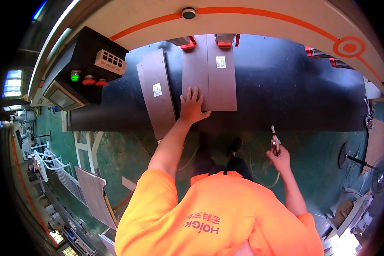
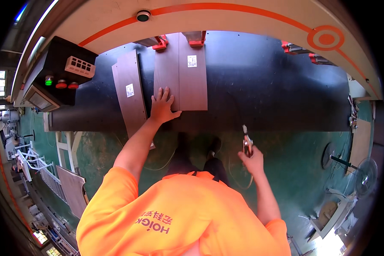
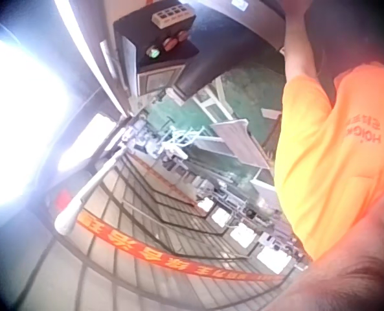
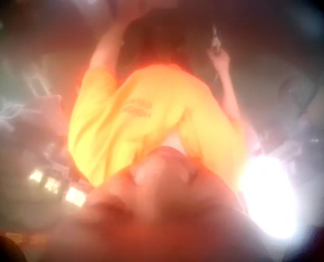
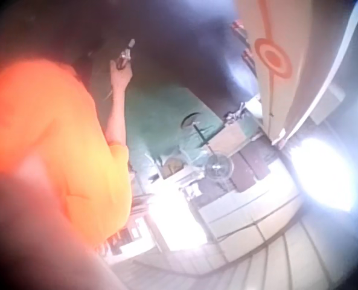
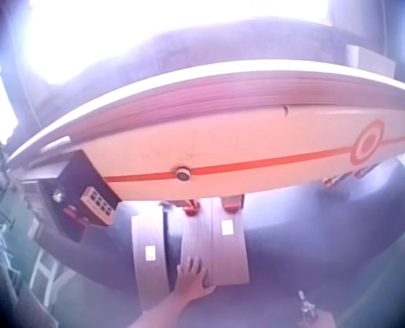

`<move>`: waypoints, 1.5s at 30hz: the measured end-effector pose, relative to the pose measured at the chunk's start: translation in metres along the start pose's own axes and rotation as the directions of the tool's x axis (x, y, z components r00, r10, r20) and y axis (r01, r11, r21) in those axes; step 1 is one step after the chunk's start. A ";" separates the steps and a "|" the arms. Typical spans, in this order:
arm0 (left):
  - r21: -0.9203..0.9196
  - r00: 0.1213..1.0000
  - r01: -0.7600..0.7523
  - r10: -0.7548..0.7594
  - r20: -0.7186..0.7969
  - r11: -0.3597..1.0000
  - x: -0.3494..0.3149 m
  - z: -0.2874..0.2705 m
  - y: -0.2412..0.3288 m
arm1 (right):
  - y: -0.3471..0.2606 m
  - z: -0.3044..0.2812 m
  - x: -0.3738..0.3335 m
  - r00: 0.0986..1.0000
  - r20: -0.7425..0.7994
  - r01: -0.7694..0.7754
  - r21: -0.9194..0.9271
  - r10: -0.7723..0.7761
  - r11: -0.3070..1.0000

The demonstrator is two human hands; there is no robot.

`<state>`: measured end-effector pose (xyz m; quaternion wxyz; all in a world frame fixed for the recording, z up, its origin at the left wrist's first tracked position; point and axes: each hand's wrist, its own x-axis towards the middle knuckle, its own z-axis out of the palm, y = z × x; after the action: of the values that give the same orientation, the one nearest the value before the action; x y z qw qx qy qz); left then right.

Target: The person places panels onto a machine bed one at a time and uses a handheld air nozzle to blow dust off their surfaces. After cleaning several panels, the person gathers them and moves them to a nearby table.

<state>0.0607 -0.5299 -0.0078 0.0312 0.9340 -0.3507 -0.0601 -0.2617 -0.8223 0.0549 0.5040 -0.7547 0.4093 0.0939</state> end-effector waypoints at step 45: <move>-0.149 0.857 0.430 -0.350 0.378 0.891 0.048 -0.057 0.018 | -0.004 0.096 -0.143 0.936 0.049 -0.332 0.451 0.349 0.828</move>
<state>0.0920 -0.5745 0.0457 0.0640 0.9511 -0.1437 -0.2658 -0.3260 -0.6666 0.0917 0.6333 -0.5331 0.5565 0.0711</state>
